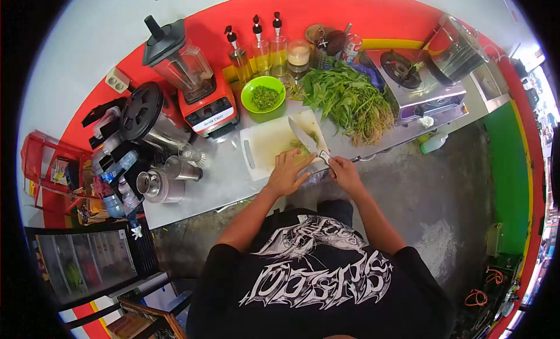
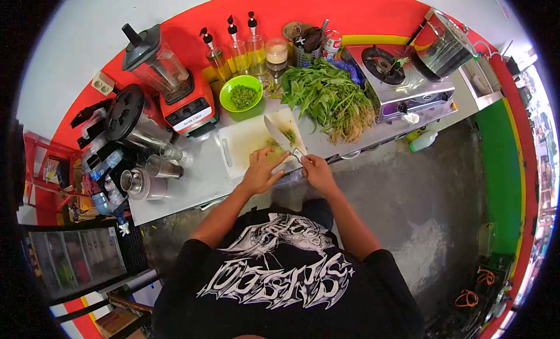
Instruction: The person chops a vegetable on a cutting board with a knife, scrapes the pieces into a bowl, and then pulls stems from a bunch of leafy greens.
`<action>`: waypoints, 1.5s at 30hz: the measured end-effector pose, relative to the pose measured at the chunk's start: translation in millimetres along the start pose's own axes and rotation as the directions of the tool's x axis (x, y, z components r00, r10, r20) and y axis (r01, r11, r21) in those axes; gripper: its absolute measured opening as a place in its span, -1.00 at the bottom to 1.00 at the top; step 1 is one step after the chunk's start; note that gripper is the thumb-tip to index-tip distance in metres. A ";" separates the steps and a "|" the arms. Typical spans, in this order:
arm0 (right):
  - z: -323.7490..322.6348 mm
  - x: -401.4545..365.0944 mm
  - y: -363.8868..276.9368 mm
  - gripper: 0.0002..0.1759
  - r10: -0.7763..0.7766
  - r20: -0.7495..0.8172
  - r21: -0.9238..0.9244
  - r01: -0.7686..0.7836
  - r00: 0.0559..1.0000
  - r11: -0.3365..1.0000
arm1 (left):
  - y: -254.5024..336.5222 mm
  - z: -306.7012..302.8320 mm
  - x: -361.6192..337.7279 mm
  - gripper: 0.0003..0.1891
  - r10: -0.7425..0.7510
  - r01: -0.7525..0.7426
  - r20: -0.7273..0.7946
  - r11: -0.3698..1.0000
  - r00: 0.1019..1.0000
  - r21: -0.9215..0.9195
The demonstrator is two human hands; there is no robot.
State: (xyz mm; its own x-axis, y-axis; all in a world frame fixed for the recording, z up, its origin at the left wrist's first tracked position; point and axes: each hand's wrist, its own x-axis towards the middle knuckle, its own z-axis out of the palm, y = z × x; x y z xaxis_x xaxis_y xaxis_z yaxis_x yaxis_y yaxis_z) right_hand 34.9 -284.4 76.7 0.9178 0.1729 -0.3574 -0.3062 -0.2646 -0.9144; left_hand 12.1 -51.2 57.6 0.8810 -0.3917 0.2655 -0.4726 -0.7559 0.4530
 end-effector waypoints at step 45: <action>1.5 -26.1 21.2 -0.66 -0.294 0.217 -0.363 0.356 0.931 0.861 | -86.9 -6.8 -1.2 -0.22 -0.287 0.118 0.507 -0.772 0.813 -0.625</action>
State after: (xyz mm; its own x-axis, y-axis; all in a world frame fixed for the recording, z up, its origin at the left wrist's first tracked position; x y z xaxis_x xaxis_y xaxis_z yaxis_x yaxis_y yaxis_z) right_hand 4.1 -293.2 66.3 0.8897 0.4443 -0.1052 0.1549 -0.5103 -0.8460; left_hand 52.0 18.5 23.7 0.8634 -0.3676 -0.3456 0.4539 0.8651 0.2136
